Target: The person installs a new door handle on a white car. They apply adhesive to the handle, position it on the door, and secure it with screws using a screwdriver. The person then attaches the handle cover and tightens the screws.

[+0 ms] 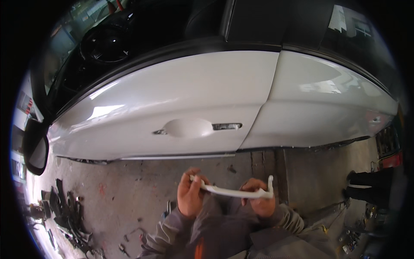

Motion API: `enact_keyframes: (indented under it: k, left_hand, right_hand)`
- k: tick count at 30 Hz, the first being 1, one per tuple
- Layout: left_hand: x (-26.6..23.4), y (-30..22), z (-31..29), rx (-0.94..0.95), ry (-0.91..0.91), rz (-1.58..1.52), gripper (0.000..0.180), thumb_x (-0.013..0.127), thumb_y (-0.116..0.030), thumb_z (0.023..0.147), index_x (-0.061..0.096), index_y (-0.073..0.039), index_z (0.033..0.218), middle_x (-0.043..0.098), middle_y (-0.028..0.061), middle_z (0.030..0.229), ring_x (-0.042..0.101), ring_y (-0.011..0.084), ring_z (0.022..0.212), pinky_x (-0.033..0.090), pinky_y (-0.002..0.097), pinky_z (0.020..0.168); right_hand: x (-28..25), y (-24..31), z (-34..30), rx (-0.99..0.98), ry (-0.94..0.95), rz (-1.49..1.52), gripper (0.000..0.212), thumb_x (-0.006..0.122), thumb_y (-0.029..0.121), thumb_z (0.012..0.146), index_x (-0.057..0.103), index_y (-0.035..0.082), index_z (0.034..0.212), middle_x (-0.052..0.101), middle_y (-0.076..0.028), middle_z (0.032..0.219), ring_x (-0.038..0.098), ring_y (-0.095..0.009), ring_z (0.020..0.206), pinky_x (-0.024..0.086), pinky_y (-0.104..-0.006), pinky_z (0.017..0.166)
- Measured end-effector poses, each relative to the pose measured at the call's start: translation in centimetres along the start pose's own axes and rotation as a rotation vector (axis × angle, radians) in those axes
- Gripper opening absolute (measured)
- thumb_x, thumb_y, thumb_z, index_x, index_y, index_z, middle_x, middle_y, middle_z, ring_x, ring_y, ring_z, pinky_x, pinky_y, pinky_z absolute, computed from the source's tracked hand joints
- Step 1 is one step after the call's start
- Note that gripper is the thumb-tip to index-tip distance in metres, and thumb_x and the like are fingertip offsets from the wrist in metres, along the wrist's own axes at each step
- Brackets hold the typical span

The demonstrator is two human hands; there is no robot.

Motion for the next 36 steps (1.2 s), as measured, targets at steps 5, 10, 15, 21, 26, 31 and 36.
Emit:
enact_keyframes:
  k: [5,10,15,21,26,31,36]
  left_hand:
    - [2.1,-7.3,-1.8,0.062,-0.068,0.16,0.033,0.05,-0.023,0.11,0.049,-0.002,0.135,0.063,0.0093,0.097,0.059,0.0149,0.087,0.05,0.0304,0.074]
    - [3.8,-8.4,-1.5,0.014,-0.172,-0.157,0.031,0.052,-0.023,0.109,0.055,0.001,0.128,0.065,0.01,0.105,0.062,0.0169,0.095,0.052,0.0315,0.079]
    - [3.3,-7.8,0.7,0.033,-0.135,-0.097,0.03,0.052,-0.024,0.109,0.058,-0.003,0.13,0.067,0.0084,0.118,0.064,0.017,0.103,0.054,0.034,0.088]
    - [-0.2,-8.0,3.7,-0.097,-0.249,-0.03,0.04,0.052,-0.025,0.108,0.052,-0.005,0.142,0.064,0.0098,0.131,0.064,0.0179,0.103,0.055,0.0356,0.087]
    - [-1.9,-9.2,5.6,-0.162,-0.143,0.024,0.044,0.05,-0.027,0.11,0.045,-0.008,0.149,0.064,0.0086,0.133,0.063,0.0171,0.103,0.055,0.0373,0.088]
    - [-2.9,-9.8,6.5,-0.204,-0.06,0.095,0.04,0.05,-0.027,0.109,0.048,-0.008,0.145,0.065,0.0075,0.131,0.063,0.0165,0.101,0.055,0.0364,0.087]
    - [-2.6,-9.5,6.6,-0.183,-0.109,0.072,0.038,0.051,-0.027,0.109,0.05,-0.01,0.143,0.066,0.0071,0.128,0.063,0.0153,0.098,0.055,0.0346,0.083]
  right_hand:
    - [2.6,5.4,-0.1,0.354,-0.087,0.03,0.054,0.071,0.038,0.094,0.061,-0.008,0.119,0.069,-0.018,0.099,0.068,-0.022,0.077,0.059,-0.0336,0.061]
    - [5.5,7.7,1.2,0.622,-0.153,-0.03,0.034,0.06,0.024,0.102,0.06,-0.002,0.123,0.071,-0.017,0.104,0.067,-0.014,0.073,0.058,-0.028,0.061]
    - [7.8,6.4,3.0,0.688,-0.107,-0.125,0.034,0.062,0.026,0.103,0.06,0.003,0.128,0.071,-0.012,0.108,0.065,-0.008,0.073,0.056,-0.0247,0.06]
    - [9.9,2.8,5.2,0.735,-0.204,-0.09,0.038,0.065,0.029,0.101,0.06,0.003,0.127,0.07,-0.009,0.108,0.06,-0.009,0.071,0.053,-0.0257,0.062]
    - [11.4,0.6,6.2,0.709,-0.256,-0.042,0.04,0.065,0.03,0.101,0.058,0.004,0.131,0.069,-0.011,0.113,0.06,-0.009,0.071,0.053,-0.0258,0.061]
    - [11.6,-1.1,5.9,0.685,-0.282,0.02,0.041,0.064,0.03,0.102,0.057,0.006,0.134,0.07,-0.011,0.114,0.063,-0.009,0.074,0.055,-0.0251,0.061]
    - [10.5,-1.5,5.6,0.719,-0.25,0.06,0.041,0.063,0.031,0.104,0.055,0.008,0.136,0.07,-0.01,0.116,0.064,-0.009,0.076,0.056,-0.0247,0.062]
Point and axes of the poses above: each hand's wrist, its own z-axis towards the middle knuckle, its own x-axis out of the palm, y = z × x, the point moved 5 cm from there along z, towards the middle knuckle
